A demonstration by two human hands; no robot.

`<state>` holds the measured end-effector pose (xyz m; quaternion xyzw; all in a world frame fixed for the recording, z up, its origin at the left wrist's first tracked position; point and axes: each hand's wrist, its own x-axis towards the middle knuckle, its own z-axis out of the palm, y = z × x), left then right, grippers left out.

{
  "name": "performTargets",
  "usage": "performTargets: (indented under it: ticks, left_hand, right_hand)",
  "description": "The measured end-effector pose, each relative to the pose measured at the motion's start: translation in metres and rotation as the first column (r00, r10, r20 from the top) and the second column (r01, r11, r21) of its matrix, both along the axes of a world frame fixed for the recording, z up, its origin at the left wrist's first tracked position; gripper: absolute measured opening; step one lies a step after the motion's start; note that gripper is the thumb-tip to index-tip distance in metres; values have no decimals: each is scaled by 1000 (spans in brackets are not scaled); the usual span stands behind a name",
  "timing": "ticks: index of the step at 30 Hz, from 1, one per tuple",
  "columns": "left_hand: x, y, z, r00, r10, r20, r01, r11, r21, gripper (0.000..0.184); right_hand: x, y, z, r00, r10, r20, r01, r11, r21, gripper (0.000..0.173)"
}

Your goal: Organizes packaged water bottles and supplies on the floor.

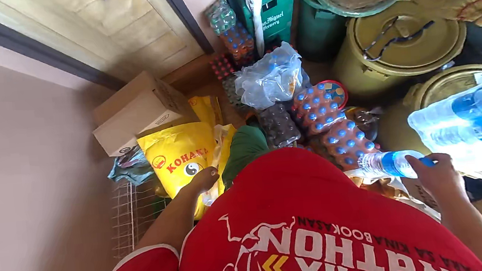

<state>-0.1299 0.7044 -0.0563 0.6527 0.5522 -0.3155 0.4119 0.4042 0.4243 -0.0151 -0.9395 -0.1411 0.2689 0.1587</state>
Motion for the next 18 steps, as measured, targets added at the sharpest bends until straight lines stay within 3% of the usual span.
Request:
performTargets:
  ticks: [2,4,8,12,15,18]
  left_hand:
    - [3,16,-1,999,-37,7,37,999,19,45]
    - [17,38,18,1000,-24,19,23,999,44,46]
    - [54,104,52,983,126,133,-145,978,149,44]
    - [104,192,57,915,230,331,-303,934,190,42]
    - [160,257,66,915,136,380,-229,950,212,42]
    - [217,325,51,919,-60,390,-41,968,247,39]
  right_hand:
    - [-1,3,0,1000,17,8,-17,1000,-16,61]
    - [-5,7,1,999,29,16,-29,999,-30,60]
    - [-18,15,2,999,27,19,-26,999,-42,56]
    - [-34,28,4,999,-12,31,13,999,-48,54]
    - [-45,42,5,996,-82,47,85,995,-49,52]
    - [-63,68,9,980,-190,52,193,979,-58,54]
